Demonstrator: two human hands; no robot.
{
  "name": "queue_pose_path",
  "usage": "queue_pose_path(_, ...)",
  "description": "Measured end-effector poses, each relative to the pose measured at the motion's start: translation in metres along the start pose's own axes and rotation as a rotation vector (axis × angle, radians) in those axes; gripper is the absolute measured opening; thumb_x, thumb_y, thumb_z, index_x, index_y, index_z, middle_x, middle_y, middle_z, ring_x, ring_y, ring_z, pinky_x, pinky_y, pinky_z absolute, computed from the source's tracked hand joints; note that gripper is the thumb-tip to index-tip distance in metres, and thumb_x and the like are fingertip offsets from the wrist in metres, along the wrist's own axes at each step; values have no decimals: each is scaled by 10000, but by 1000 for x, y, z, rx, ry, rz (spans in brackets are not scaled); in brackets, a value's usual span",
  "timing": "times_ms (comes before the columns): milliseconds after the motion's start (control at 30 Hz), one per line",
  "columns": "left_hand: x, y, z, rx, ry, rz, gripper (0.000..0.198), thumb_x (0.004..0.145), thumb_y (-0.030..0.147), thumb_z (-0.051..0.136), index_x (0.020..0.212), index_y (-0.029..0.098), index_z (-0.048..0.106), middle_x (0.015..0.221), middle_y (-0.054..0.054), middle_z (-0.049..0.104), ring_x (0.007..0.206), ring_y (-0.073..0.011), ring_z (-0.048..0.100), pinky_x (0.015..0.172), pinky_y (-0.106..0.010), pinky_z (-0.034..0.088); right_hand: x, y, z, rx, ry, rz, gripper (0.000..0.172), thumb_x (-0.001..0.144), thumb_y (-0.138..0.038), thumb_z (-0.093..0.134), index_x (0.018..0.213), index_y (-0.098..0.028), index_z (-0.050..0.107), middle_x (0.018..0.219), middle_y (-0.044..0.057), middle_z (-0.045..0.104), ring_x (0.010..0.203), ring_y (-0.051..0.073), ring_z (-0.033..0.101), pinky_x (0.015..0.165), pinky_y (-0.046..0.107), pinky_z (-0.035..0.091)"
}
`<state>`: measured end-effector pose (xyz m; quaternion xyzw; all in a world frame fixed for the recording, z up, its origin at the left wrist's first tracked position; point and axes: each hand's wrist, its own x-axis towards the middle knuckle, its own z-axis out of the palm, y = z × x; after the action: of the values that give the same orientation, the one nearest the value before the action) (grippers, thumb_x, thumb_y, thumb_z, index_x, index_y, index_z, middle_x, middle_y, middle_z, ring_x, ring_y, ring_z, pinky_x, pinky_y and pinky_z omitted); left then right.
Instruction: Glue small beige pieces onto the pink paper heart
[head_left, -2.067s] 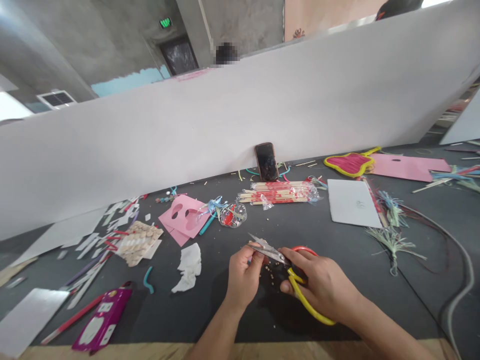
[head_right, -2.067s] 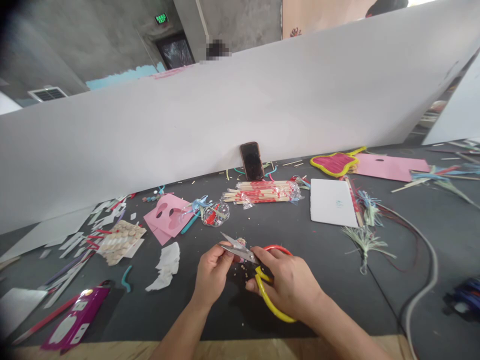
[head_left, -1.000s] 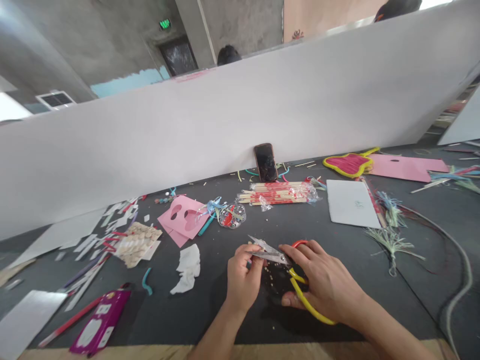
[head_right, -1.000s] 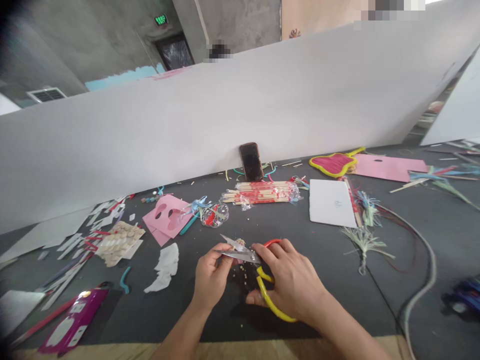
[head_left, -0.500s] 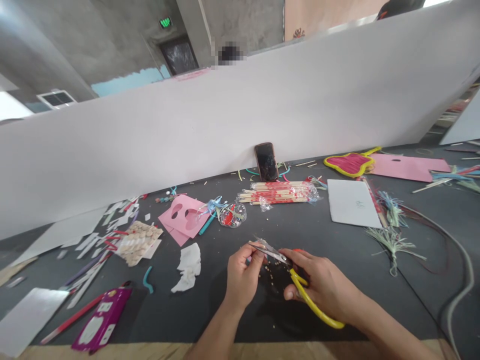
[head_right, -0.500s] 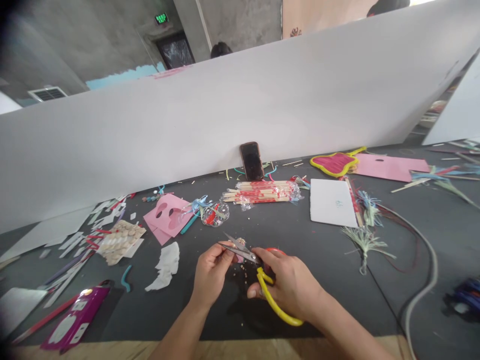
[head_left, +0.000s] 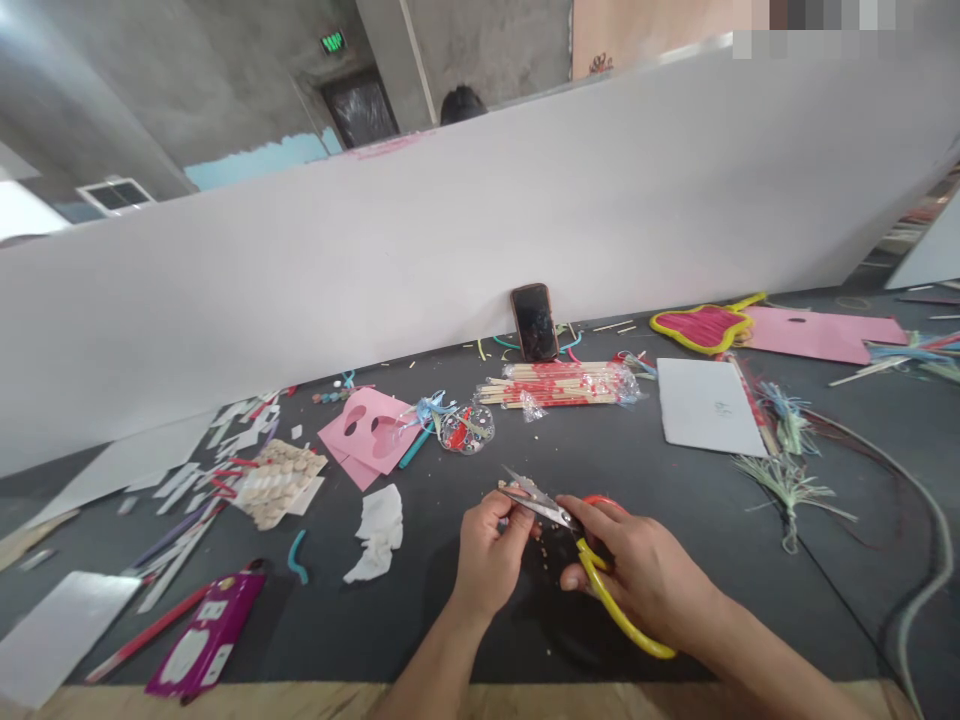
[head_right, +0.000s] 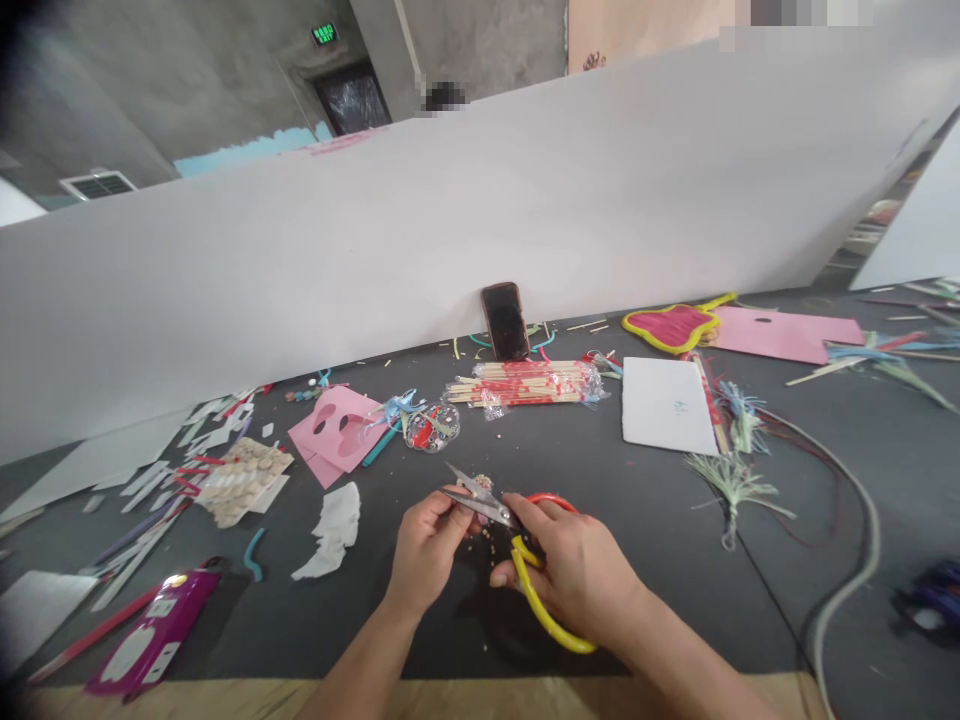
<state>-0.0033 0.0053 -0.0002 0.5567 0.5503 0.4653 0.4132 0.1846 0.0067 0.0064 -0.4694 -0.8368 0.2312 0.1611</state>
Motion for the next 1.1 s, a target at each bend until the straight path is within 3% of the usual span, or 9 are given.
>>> queue_pose_path(333,3,5,-3,-196,-162,-150,260,825,316,551,659,132,628,524,1,559,496,-101,497,499,-196,388,0,0,-2,-48,-34,-13,486,874,-466,527,1279,-198,512,1056,104,700,901,280,682,709,336,515)
queue_pose_path(467,2,4,-2,-174,-133,-132,272,845,353,543,702,140,631,582,-12,596,550,-121,534,538,-211,418,1,-1,-3,7,-27,11,422,879,-469,517,1222,-223,540,973,72,716,812,239,693,651,288,499)
queue_pose_path(567,1,4,-2,-31,-85,-41,275,862,371,526,753,150,647,699,-45,650,655,-158,590,613,-241,454,2,-1,-3,39,-7,33,398,890,-453,499,1214,-224,534,972,70,708,778,216,690,646,275,494)
queue_pose_path(700,0,6,-4,62,-70,29,293,864,367,519,719,155,662,706,-52,641,681,-172,599,621,-246,454,2,-3,-7,0,-3,-9,514,851,-525,523,1247,-198,516,1047,116,670,904,258,660,729,327,502)
queue_pose_path(900,3,8,-7,-175,-195,-109,203,800,271,557,673,145,654,556,-7,588,534,-123,536,532,-216,408,0,-5,-12,-51,-19,-57,728,765,-667,548,1289,-164,504,1069,153,635,971,307,614,787,399,501)
queue_pose_path(1100,4,2,-9,-328,-260,-216,206,765,293,606,641,134,645,484,-7,584,459,-103,506,477,-209,363,-1,-4,-11,-15,-60,-61,658,835,-616,497,1304,-154,498,1072,145,645,916,275,652,782,367,508)
